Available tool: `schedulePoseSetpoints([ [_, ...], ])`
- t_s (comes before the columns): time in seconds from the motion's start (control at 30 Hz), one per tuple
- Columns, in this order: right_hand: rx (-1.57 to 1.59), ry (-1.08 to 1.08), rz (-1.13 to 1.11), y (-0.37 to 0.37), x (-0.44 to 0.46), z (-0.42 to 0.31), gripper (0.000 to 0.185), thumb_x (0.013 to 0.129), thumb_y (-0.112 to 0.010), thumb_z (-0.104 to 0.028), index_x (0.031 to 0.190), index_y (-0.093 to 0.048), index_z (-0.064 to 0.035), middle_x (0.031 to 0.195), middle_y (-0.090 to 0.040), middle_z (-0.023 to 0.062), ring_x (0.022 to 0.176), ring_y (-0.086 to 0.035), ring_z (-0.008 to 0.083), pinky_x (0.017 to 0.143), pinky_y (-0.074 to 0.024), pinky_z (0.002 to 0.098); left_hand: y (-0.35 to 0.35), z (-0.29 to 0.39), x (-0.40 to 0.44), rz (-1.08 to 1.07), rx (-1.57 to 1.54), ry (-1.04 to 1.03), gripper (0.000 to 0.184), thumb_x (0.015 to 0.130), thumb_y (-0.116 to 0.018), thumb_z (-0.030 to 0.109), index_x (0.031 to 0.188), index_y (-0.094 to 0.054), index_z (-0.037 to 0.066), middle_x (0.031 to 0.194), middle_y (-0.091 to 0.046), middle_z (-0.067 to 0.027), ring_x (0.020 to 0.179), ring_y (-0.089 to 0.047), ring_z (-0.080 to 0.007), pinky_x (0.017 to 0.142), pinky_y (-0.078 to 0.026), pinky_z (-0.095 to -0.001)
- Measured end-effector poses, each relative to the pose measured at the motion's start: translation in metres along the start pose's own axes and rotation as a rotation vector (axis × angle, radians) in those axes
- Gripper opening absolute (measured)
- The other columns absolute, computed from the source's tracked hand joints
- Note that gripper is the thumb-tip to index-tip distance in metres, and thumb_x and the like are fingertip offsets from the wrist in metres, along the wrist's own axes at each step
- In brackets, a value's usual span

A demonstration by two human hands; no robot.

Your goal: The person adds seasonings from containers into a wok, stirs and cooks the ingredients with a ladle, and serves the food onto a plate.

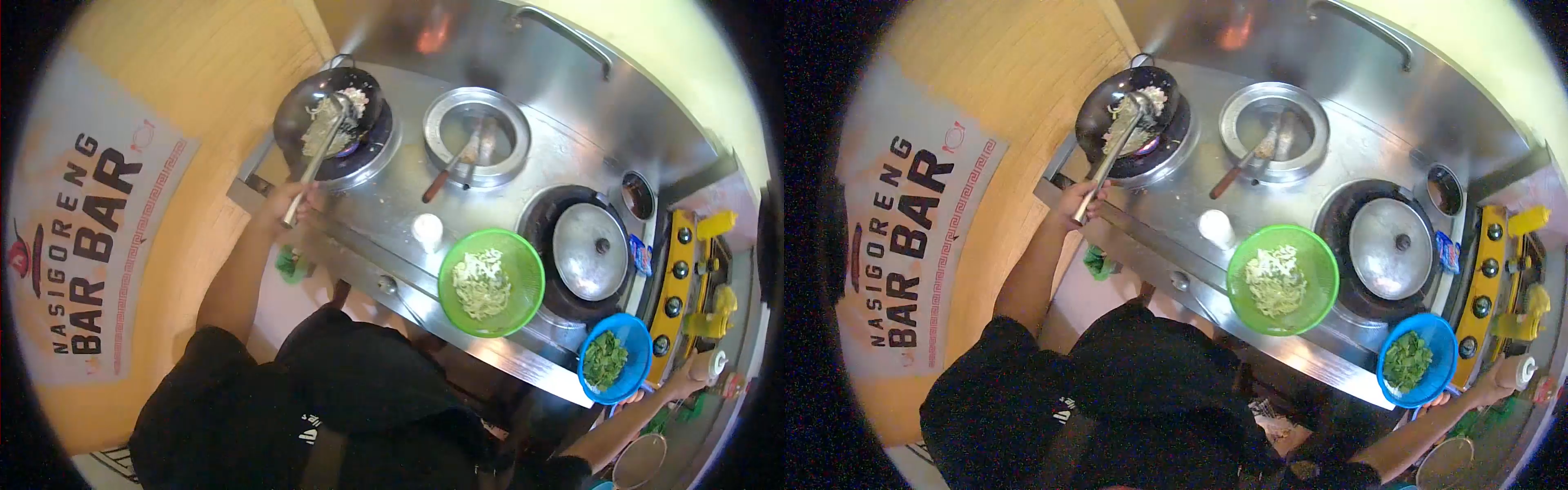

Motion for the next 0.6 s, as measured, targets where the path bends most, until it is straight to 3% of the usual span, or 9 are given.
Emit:
schedulePoseSetpoints([
  [0.13,0.37,0.279,-0.322,0.028,-0.039,-0.198,0.074,0.074,-0.078,-0.03,0.128,-0.04,0.0027,0.114,-0.057,0.0199,0.098,-0.058,0.0266,0.083,-0.0483,0.0373,0.037,0.034,-0.006,-0.252,-0.252,0.053,0.034,0.093,-0.048,0.021,0.122,-0.046,0.002,0.078,-0.052,-0.0031,0.052,-0.048,-0.0089,0.044,-0.046,-0.0231],
  [0.17,0.308,0.421,-0.316,0.042,-0.059,-0.273,0.073,0.073,-0.078,-0.03,0.128,-0.041,0.0013,0.113,-0.057,0.0185,0.097,-0.058,0.0262,0.083,-0.0477,0.0371,0.04,0.041,-0.008,-0.352,-0.348,0.055,0.037,0.093,-0.048,0.018,0.125,-0.042,0.001,0.075,-0.051,-0.0022,0.053,-0.05,-0.0092,0.046,-0.048,-0.0234],
  [0.2,0.416,0.258,-0.604,0.063,-0.088,-0.356,0.073,0.073,-0.078,-0.026,0.13,-0.04,-0.001,0.112,-0.057,0.0164,0.097,-0.057,0.027,0.087,-0.0455,0.0383,0.047,0.05,-0.009,-0.365,-0.354,0.066,0.037,0.093,-0.048,0.018,0.125,-0.042,0.001,0.075,-0.051,-0.0022,0.053,-0.05,-0.0092,0.046,-0.048,-0.0234],
  [0.3,0.499,0.498,-1.1,0.09,-0.172,-0.555,0.071,0.066,-0.074,-0.011,0.13,-0.044,-0.0031,0.117,-0.057,0.0186,0.105,-0.057,0.0311,0.093,-0.0425,0.0397,0.092,0.087,-0.01,-0.401,-0.276,0.012,0.041,0.092,-0.05,0.016,0.128,-0.038,0.001,0.072,-0.049,-0.0018,0.05,-0.05,-0.009,0.043,-0.046,-0.0229],
  [0.33,0.506,0.536,-1.274,0.096,-0.204,-0.617,0.074,0.065,-0.073,-0.014,0.131,-0.043,-0.0035,0.112,-0.06,0.0223,0.101,-0.06,0.0347,0.089,-0.0451,0.0411,0.113,0.099,-0.006,-0.412,-0.117,-0.002,0.042,0.091,-0.051,0.016,0.127,-0.039,0.001,0.07,-0.048,-0.0015,0.048,-0.049,-0.0088,0.041,-0.045,-0.0229],
  [0.37,0.495,0.722,-1.279,0.09,-0.237,-0.663,0.077,0.064,-0.074,-0.019,0.133,-0.041,-0.0049,0.109,-0.061,0.025,0.099,-0.06,0.0374,0.087,-0.0464,0.0416,0.131,0.114,-0.001,-0.424,0.044,-0.027,0.042,0.09,-0.052,0.016,0.127,-0.039,0.001,0.068,-0.047,-0.0011,0.045,-0.048,-0.0087,0.039,-0.044,-0.023],
  [0.43,0.236,0.834,-1.534,0.076,-0.311,-0.754,0.072,0.063,-0.074,-0.025,0.128,-0.047,-0.0121,0.103,-0.063,0.0218,0.096,-0.061,0.0376,0.084,-0.0483,0.0431,0.152,0.137,-0.007,-0.435,0.065,0.001,0.042,0.089,-0.053,0.017,0.126,-0.04,0.001,0.067,-0.046,-0.0009,0.043,-0.047,-0.0083,0.038,-0.043,-0.0228],
  [0.47,0.152,1.006,-1.493,0.067,-0.347,-0.792,0.067,0.063,-0.074,-0.025,0.125,-0.049,-0.0134,0.099,-0.065,0.0193,0.094,-0.063,0.0358,0.083,-0.0496,0.0436,0.163,0.149,-0.011,-0.422,0.092,-0.002,0.043,0.088,-0.054,0.017,0.125,-0.04,0.001,0.066,-0.046,-0.0007,0.042,-0.046,-0.008,0.037,-0.041,-0.0226],
  [0.6,-0.075,1.273,-1.408,0.021,-0.441,-0.888,0.048,0.065,-0.072,-0.019,0.111,-0.062,-0.0138,0.099,-0.067,0.0135,0.093,-0.065,0.0301,0.079,-0.0522,0.0439,0.2,0.184,-0.016,-0.476,0.175,0.052,0.044,0.085,-0.057,0.017,0.123,-0.041,0.001,0.064,-0.045,-0.0008,0.042,-0.045,-0.0074,0.037,-0.039,-0.0213],
])
Point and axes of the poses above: each hand's wrist, its own x-axis towards the middle knuckle, its own y-axis out of the back of the hand, z = x × y, the point moved 4 cm from there along x, towards the middle knuckle
